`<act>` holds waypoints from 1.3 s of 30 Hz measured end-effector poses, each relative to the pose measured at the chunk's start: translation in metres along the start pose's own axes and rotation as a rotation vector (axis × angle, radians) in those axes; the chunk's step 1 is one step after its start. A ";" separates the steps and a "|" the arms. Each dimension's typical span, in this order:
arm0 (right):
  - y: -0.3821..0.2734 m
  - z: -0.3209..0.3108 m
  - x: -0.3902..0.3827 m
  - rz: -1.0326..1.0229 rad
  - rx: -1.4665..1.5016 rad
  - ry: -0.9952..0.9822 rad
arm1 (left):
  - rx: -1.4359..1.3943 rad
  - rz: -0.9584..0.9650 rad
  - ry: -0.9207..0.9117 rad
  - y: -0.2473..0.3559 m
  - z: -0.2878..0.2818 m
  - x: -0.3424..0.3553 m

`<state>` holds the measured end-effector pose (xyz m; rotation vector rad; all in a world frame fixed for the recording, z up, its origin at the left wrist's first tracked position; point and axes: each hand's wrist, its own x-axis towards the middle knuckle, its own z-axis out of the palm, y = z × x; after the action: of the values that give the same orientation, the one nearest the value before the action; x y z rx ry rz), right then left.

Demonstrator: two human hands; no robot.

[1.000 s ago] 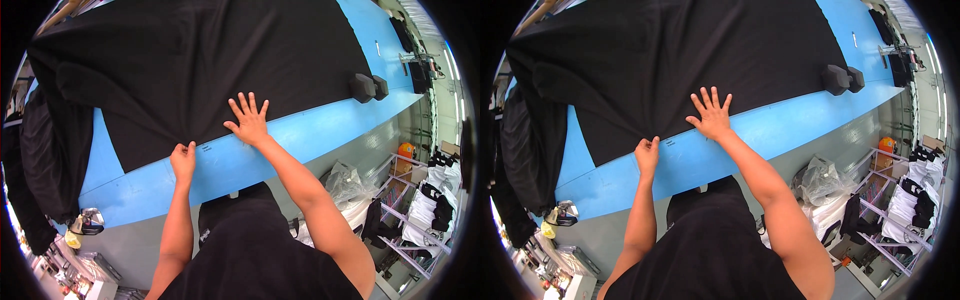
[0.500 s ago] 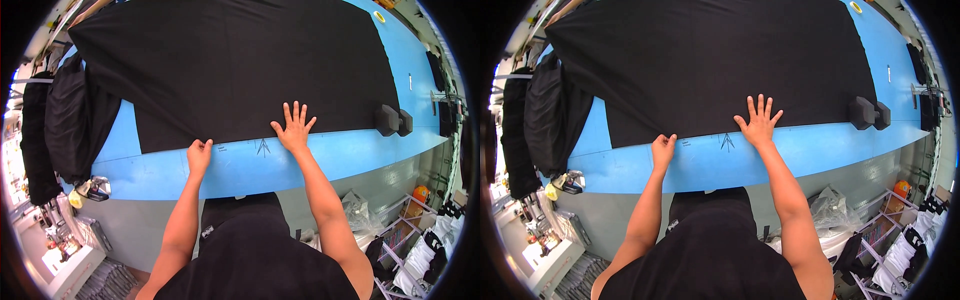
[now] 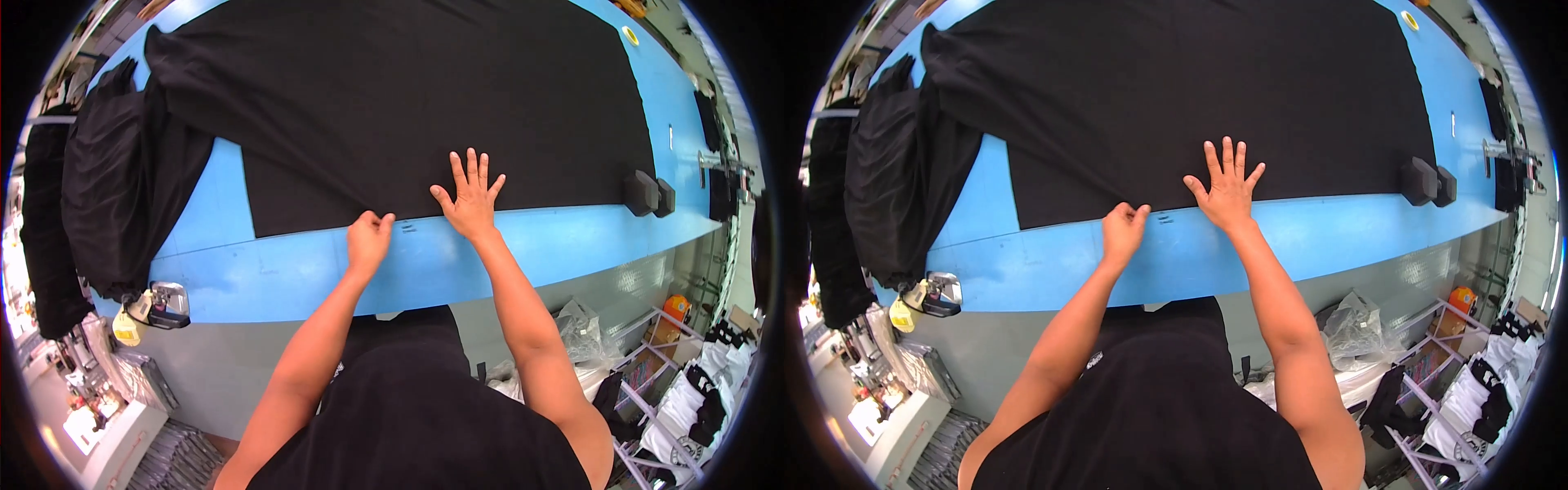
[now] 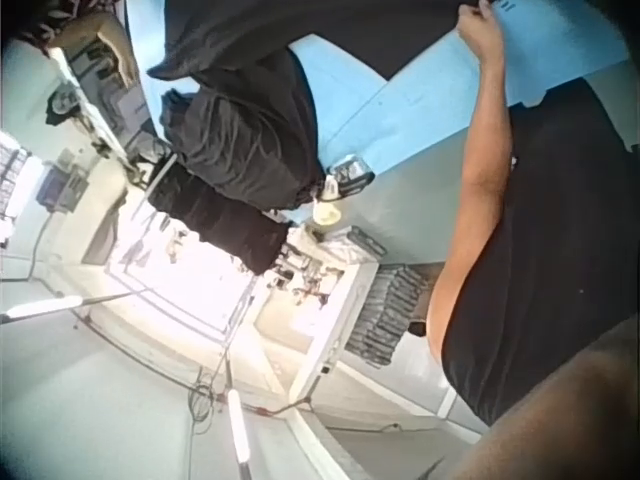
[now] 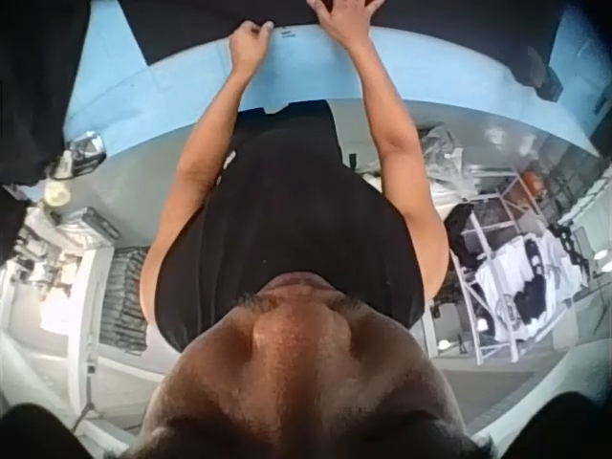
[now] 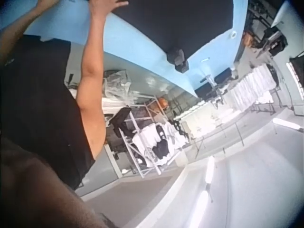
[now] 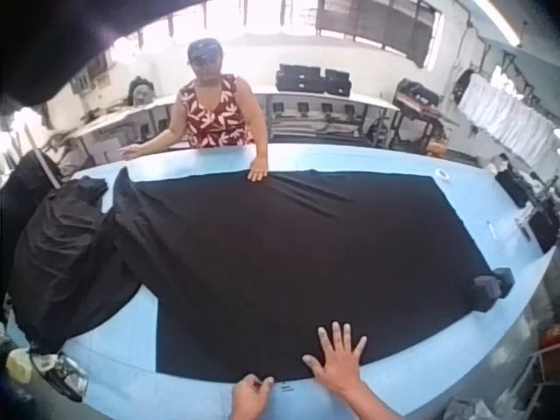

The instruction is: Laying out and cutting black fabric on a production table using an electric cutter and weights.

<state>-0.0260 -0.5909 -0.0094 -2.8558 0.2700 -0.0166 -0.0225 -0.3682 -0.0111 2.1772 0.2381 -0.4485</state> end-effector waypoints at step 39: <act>-0.054 0.042 -0.009 0.122 -0.220 -0.015 | 0.233 -0.064 0.565 -0.115 -0.303 0.270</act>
<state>-0.0231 -0.5266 -0.0354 -3.0494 0.4700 0.0626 0.2578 -0.0537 -0.0361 2.4929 0.5879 0.1259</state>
